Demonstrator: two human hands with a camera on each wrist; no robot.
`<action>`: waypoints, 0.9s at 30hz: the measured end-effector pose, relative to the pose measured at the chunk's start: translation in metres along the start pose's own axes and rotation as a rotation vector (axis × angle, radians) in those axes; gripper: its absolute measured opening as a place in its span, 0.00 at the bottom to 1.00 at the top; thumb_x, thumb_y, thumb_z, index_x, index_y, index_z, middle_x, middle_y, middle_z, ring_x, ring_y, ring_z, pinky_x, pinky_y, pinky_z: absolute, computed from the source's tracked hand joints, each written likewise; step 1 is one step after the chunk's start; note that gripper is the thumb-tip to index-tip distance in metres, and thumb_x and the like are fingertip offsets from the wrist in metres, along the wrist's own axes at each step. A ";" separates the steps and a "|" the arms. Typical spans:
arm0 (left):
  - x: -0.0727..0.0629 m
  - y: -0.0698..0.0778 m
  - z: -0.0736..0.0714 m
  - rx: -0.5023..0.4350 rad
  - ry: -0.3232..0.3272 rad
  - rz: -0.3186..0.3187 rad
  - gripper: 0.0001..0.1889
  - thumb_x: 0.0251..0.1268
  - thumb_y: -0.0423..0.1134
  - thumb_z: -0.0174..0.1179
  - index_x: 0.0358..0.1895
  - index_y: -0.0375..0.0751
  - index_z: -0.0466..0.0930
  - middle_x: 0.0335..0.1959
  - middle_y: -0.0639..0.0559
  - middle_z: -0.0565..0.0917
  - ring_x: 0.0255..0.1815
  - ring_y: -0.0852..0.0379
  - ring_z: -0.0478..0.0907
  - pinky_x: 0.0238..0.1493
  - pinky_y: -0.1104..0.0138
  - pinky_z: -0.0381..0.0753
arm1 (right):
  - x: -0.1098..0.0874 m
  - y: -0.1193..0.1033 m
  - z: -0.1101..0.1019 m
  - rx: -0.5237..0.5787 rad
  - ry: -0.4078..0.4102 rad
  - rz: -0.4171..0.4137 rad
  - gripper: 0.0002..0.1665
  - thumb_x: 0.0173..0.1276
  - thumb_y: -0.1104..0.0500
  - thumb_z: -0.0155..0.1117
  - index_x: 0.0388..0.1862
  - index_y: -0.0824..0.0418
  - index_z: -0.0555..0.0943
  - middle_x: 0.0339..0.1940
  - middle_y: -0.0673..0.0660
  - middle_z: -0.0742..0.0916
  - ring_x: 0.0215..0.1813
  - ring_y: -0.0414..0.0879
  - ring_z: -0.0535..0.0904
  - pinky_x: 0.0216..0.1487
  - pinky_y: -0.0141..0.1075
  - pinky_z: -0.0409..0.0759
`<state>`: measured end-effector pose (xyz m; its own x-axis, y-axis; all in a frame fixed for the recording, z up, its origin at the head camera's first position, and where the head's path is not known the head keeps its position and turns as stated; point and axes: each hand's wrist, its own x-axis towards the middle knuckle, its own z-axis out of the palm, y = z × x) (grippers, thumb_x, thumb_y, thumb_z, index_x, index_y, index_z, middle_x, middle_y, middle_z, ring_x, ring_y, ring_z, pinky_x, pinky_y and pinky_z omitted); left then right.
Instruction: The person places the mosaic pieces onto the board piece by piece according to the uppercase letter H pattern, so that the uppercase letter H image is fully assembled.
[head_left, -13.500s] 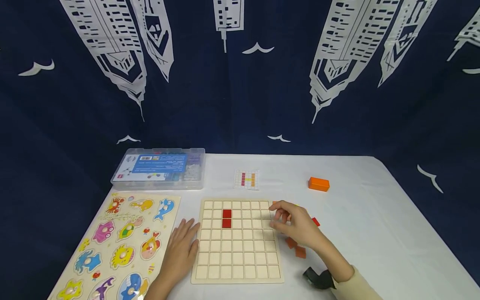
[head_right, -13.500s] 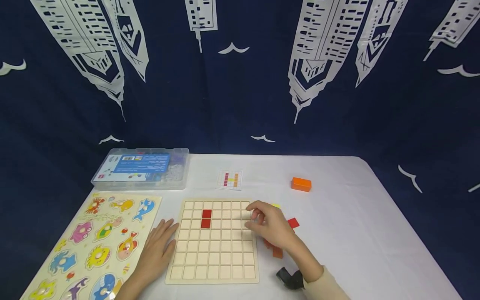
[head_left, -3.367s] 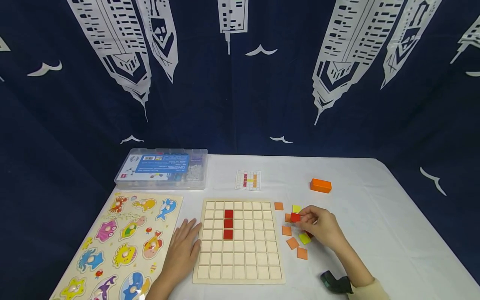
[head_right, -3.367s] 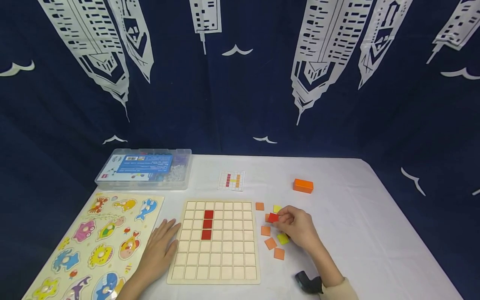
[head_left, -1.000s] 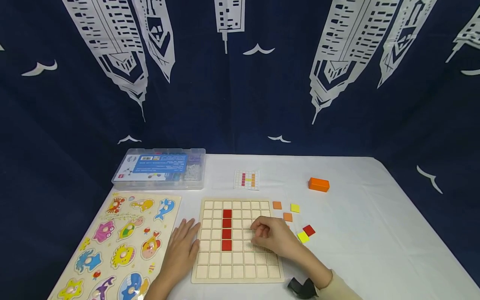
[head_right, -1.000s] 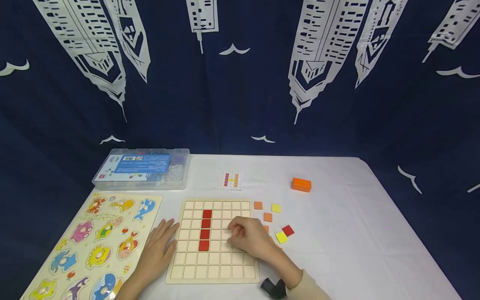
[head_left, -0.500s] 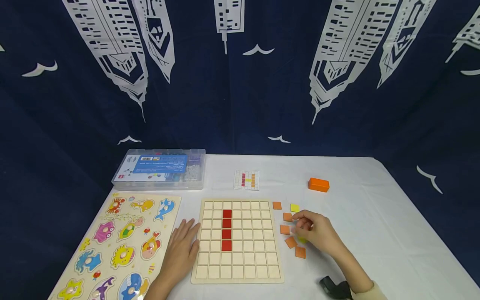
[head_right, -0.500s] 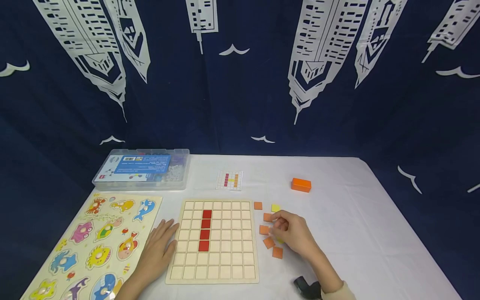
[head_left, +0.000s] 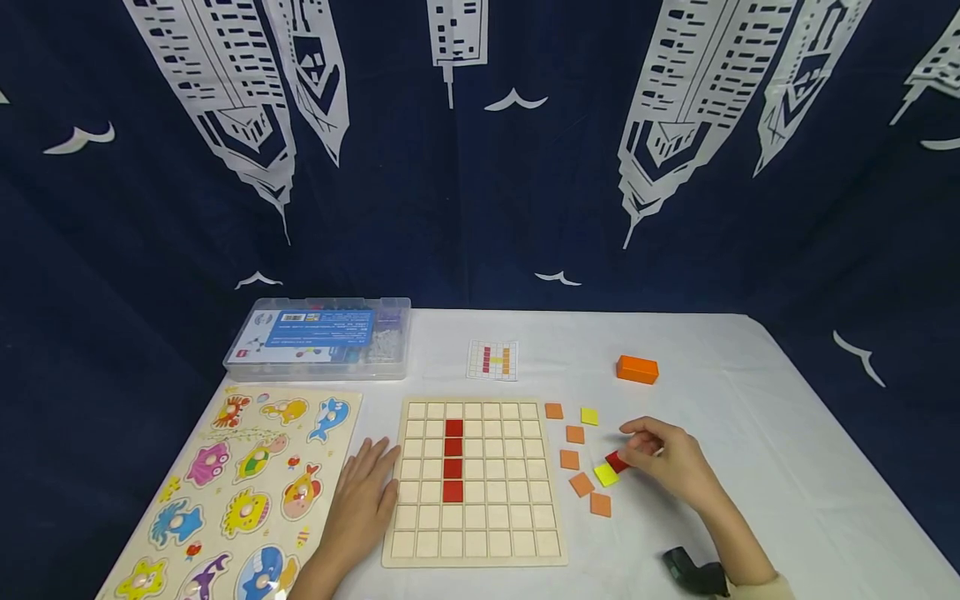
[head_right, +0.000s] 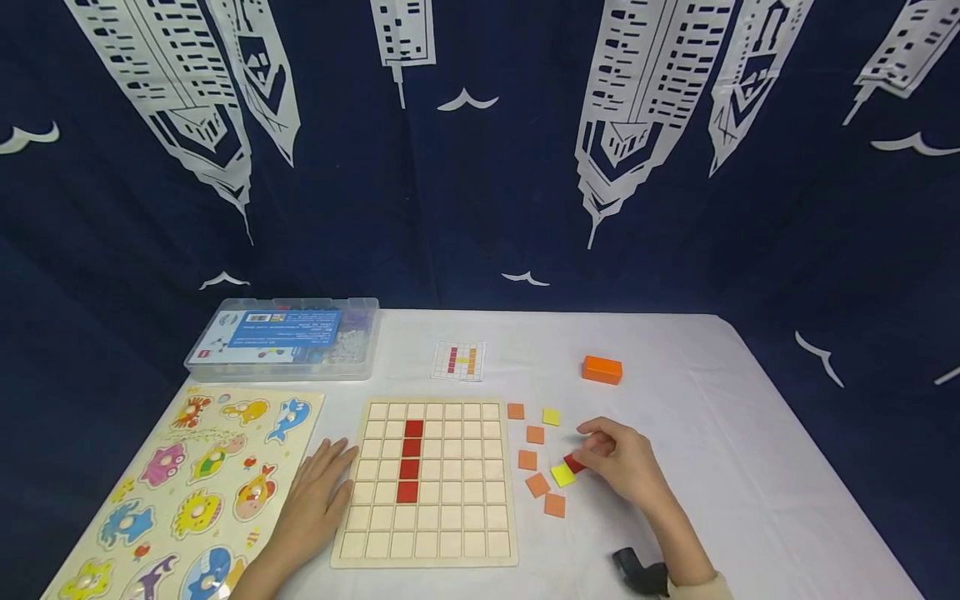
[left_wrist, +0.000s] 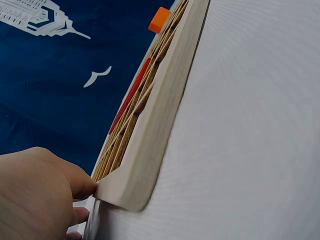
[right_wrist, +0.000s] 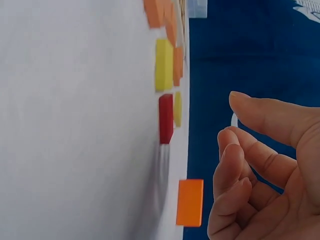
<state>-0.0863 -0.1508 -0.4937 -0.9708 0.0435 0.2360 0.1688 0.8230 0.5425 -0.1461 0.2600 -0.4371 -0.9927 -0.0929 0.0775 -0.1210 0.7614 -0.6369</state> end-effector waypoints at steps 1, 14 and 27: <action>0.000 0.000 0.000 -0.001 -0.002 -0.002 0.23 0.67 0.33 0.57 0.65 0.35 0.73 0.70 0.38 0.70 0.76 0.36 0.57 0.75 0.42 0.50 | 0.000 0.002 0.000 0.000 -0.003 0.009 0.15 0.58 0.65 0.72 0.46 0.64 0.83 0.29 0.51 0.82 0.29 0.39 0.72 0.27 0.27 0.72; 0.000 0.000 0.001 0.006 0.000 -0.001 0.23 0.67 0.33 0.57 0.65 0.36 0.73 0.70 0.38 0.70 0.76 0.36 0.57 0.75 0.42 0.50 | 0.002 0.017 0.004 0.039 -0.071 0.092 0.17 0.58 0.63 0.73 0.47 0.63 0.83 0.29 0.52 0.80 0.29 0.42 0.70 0.26 0.28 0.68; 0.000 0.001 0.000 -0.002 -0.002 -0.005 0.22 0.67 0.32 0.57 0.65 0.36 0.74 0.70 0.38 0.70 0.76 0.35 0.57 0.75 0.41 0.51 | 0.002 0.024 0.008 0.072 -0.103 0.087 0.17 0.58 0.63 0.73 0.47 0.64 0.82 0.29 0.52 0.81 0.28 0.40 0.72 0.27 0.28 0.71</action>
<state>-0.0864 -0.1501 -0.4935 -0.9719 0.0410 0.2316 0.1646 0.8222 0.5449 -0.1511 0.2727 -0.4583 -0.9937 -0.0960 -0.0571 -0.0301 0.7218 -0.6914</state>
